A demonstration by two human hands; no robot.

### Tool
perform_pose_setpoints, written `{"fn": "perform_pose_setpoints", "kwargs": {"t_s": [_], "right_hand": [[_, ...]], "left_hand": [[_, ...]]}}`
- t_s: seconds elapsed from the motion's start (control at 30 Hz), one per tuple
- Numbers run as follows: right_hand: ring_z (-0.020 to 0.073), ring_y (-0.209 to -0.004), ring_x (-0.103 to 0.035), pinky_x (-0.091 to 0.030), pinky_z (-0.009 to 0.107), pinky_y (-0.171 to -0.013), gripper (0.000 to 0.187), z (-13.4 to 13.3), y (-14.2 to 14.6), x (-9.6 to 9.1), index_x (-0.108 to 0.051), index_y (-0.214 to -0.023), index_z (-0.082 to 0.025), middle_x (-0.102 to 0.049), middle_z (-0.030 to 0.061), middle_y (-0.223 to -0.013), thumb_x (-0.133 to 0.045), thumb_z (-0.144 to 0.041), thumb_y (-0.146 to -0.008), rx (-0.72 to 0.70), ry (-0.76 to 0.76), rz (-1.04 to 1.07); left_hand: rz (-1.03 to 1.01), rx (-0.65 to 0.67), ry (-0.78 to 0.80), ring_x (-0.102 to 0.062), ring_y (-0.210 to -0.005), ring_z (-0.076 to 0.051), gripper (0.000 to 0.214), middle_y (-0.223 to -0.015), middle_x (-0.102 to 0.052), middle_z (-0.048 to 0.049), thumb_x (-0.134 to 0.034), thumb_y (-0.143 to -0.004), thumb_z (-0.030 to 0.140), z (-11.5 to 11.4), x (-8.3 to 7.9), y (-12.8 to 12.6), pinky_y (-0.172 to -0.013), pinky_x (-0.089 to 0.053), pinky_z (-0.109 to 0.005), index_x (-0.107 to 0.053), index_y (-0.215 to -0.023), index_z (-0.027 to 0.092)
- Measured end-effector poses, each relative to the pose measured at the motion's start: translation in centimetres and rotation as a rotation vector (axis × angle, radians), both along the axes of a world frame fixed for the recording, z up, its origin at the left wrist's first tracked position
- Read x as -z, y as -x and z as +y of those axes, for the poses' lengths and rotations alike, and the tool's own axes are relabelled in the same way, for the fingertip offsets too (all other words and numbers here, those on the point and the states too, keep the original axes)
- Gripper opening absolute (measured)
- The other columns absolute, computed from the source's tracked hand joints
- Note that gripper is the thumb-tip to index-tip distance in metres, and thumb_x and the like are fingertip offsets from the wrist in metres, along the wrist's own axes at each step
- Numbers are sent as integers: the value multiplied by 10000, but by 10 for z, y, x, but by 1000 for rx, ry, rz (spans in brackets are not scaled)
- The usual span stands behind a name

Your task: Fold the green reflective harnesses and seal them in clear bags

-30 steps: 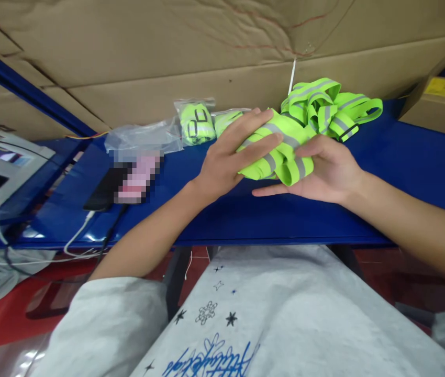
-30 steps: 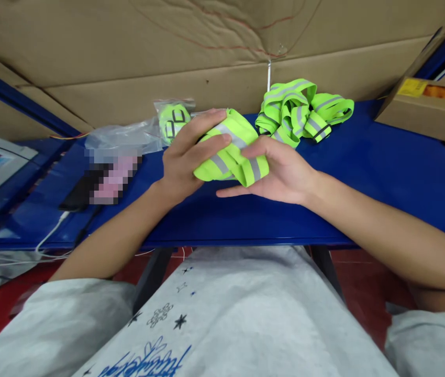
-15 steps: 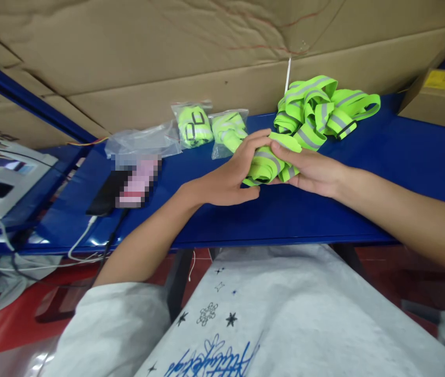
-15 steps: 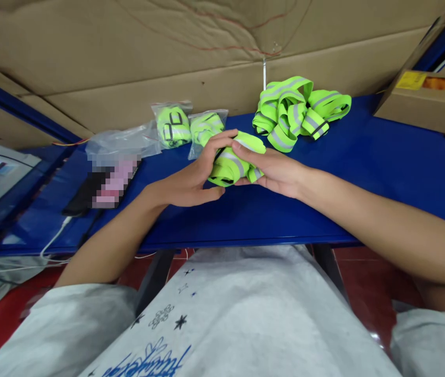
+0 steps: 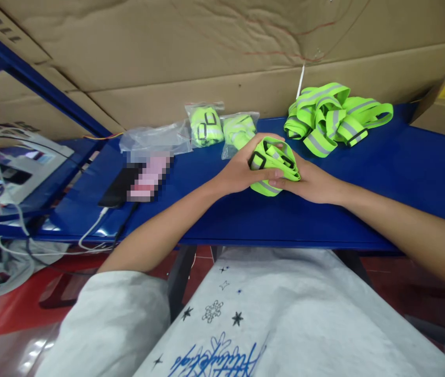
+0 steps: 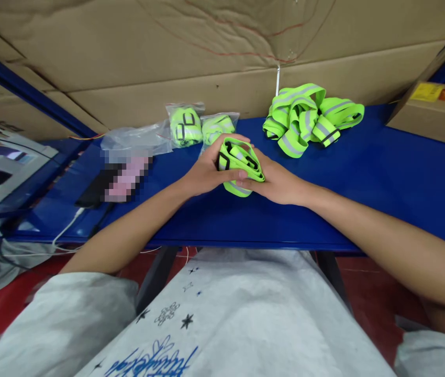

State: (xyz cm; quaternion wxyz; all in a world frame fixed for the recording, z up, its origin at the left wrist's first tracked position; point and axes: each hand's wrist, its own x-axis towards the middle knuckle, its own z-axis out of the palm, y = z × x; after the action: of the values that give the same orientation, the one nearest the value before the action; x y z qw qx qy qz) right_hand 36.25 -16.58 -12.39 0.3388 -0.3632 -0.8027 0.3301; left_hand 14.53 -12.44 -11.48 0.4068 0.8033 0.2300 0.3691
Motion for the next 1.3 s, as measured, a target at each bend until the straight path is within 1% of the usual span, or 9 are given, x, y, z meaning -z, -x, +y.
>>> {"fn": "perform_pose_setpoints", "kwargs": {"t_s": [0.13,0.27,0.4,0.53,0.7,0.87,1.07,1.2,1.3], "right_hand": [[337,-1342,-616,-490,577,-1192,605,7,-4,-1,-541,-1425,-263,-644,89,-1464,-696,-556,-919,-66,54,-14],[329,-1295,-650,-516,558,-1172,581,8,-3,-2,-594,-1362,-258,-685,76,-1405,-740,-567,-892,-70,120,-22],[345,-1327,-638,-517,563,-1175,775,1,0,5,-535,-1445,-248,-664,104,-1423,-840,-558,-802,72,79,49],[369,-1515,-486,-450,559,-1240,1036,-11,-3,5,-379,-1598,-260,-500,141,-1613,-874,-597,-752,251,-122,34],[373,-1279,-672,-557,543,-1102,717,-20,1,-6,-586,-1397,-256,-692,117,-1384,-801,-626,-822,269,-108,-106],[355,-1159,-702,-606,489,-949,846,-20,9,0,-530,-1363,-269,-696,101,-1328,-903,-599,-679,306,-12,-34],[312,-1005,-727,-600,408,-809,810,-21,10,1,-519,-1432,-297,-733,62,-1219,-869,-462,-721,349,4,-26],[331,-1049,-723,-601,429,-859,777,-24,5,-1,-553,-1448,-291,-739,60,-1234,-847,-423,-741,348,-10,-22],[336,-1105,-711,-603,461,-928,737,-25,1,0,-595,-1397,-286,-732,56,-1258,-869,-480,-741,376,-28,4]], "left_hand": [[28,21,-122,-545,-1413,-315,844,-1525,-564,-128,-853,-812,635,5,1,2,-1212,-476,-470,-516,-1473,233],[30,-1,12,-675,-1201,-313,759,-1275,-699,-108,-890,-727,684,11,8,3,-1045,-572,-480,-607,-1242,202],[-28,14,53,-660,-1248,-302,762,-1347,-672,-108,-888,-735,678,9,17,0,-1061,-555,-455,-571,-1249,214],[-62,-12,43,-676,-1142,-265,734,-1246,-671,-89,-844,-788,681,2,26,-5,-1000,-565,-414,-535,-1264,217],[-69,-64,80,-666,-955,-232,687,-1013,-648,-38,-834,-769,722,-5,33,-11,-867,-571,-396,-504,-1122,232],[-97,-58,210,-669,-1186,-289,844,-1292,-671,-111,-814,-757,768,-17,32,-16,-1024,-568,-469,-447,-1314,250],[-61,-241,38,-499,-1469,-325,864,-1548,-509,-135,-777,-753,819,-20,36,-16,-1254,-417,-509,-481,-1340,257],[53,-198,-61,-620,-1295,-315,829,-1400,-598,-154,-745,-819,781,-24,24,-15,-1138,-517,-499,-407,-1348,240],[220,-81,-124,-659,-1250,-298,855,-1422,-598,-178,-760,-843,723,-23,-8,3,-1039,-568,-441,-378,-1422,223]]}}
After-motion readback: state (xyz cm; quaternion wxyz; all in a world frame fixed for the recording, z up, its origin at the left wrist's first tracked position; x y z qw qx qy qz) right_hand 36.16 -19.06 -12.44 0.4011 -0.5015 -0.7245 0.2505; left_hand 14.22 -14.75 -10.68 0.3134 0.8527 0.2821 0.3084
